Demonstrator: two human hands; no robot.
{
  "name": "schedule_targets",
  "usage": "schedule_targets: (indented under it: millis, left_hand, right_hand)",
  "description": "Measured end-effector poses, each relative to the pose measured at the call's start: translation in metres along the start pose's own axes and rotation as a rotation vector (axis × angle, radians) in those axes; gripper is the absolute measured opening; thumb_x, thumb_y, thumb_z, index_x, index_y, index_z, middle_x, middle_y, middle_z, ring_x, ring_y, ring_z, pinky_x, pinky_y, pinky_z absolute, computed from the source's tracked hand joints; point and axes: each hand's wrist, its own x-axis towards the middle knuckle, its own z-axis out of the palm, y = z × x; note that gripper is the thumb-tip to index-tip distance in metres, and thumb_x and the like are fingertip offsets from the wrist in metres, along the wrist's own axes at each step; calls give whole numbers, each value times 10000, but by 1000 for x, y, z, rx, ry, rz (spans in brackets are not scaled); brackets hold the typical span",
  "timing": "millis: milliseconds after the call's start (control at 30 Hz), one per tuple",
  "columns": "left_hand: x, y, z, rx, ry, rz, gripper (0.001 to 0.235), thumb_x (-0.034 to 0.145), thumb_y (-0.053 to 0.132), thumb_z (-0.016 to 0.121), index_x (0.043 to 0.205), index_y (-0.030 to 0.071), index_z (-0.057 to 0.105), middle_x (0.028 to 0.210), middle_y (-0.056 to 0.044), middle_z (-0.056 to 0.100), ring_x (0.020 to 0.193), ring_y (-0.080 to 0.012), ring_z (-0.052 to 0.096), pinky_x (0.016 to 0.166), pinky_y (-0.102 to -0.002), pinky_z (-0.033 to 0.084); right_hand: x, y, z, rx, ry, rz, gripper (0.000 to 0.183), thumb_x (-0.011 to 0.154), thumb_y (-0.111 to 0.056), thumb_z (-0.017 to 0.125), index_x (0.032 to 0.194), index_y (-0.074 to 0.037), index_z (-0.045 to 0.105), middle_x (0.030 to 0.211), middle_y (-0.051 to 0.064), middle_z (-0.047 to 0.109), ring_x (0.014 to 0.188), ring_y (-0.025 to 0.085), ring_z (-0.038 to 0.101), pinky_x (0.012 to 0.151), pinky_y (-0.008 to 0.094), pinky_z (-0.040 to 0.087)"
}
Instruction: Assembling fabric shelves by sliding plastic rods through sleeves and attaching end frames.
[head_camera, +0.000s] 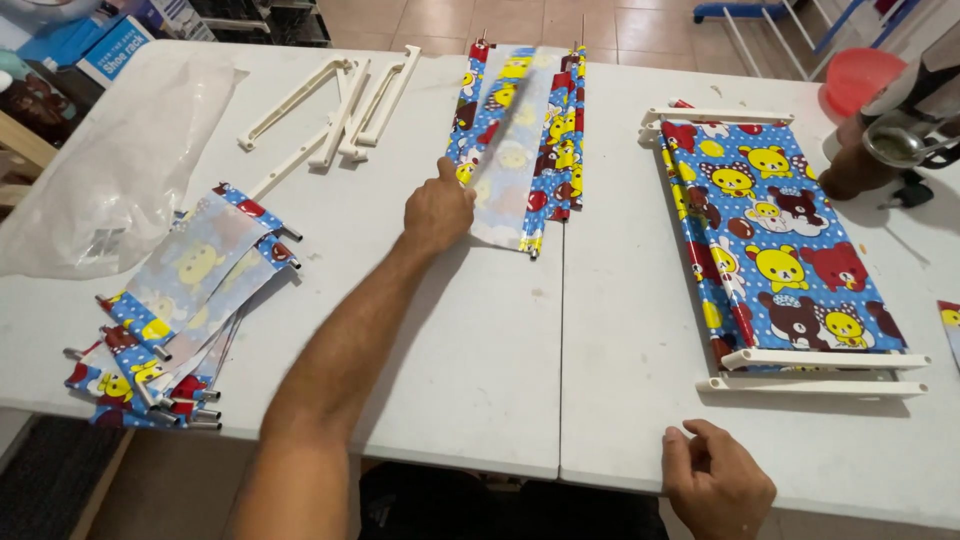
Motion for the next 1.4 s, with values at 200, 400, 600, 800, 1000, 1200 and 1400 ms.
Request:
schedule_targets:
  millis: [200,400,600,800,1000,1200,1400]
  left_hand:
    - [-88,-23,-114,-232,-573,3,299,1024,402,498,1231,197,567,1277,-65,660,1041,-226,592,767,-376,445]
    - [-104,-82,-140,-207,-497,-142,403,1010,411,461,1242,180,696,1222,-59,700,1012,-216,619,774,-351,456]
    - [-104,-89,-141,115,-304,-249,361,1039,114,422,1382,188,506,1243,-163,669,1089,-360,652,852,-496,541]
    - [-108,-94,-137,-71,-537,-110,343,953,149,464,1192,264,682,1149,-50,698,1017,-231,609,853,-354,448]
    - [-120,-68,-139,72,-688,-2,354,945,159,512,1198,295,721,1152,40,722,1038,-158,615,844,-374,467]
    - [-112,-49,-127,75,-563,56,420,997,341,591,1387,187,610,1387,-56,608,1244,-230,556,976,-411,488]
    - [-36,-85,-112,-92,-13,-59,399,988,327,664,1326,116,634,1379,-81,619,1214,-292,602,1011,-525,476]
  right_hand:
    - [6,-21,-10,-4,-33,59,188,888,-177,783,953,0,792,745,94,741,655,220,685,640,337,556]
    - [5,-20,-9,-57,-75,62,224,901,-203,791,999,-1,802,771,102,740,677,234,680,676,345,565]
    - [6,-19,-8,-59,-80,88,209,910,-212,778,980,-17,804,766,87,743,681,223,684,676,337,558]
    - [3,-9,-2,-66,-24,18,171,907,-216,778,944,-49,791,772,59,740,701,214,688,654,333,532]
    - [1,-4,2,-109,-44,17,208,890,-244,792,997,-65,799,748,39,722,691,197,675,690,348,546]
    - [4,-24,6,17,-118,-556,426,806,-269,766,1166,-50,703,1322,217,665,1231,347,623,1014,508,526]
    - [5,-27,14,3,-145,-478,386,784,-312,755,1119,-121,770,1291,106,738,1222,314,688,1007,489,563]
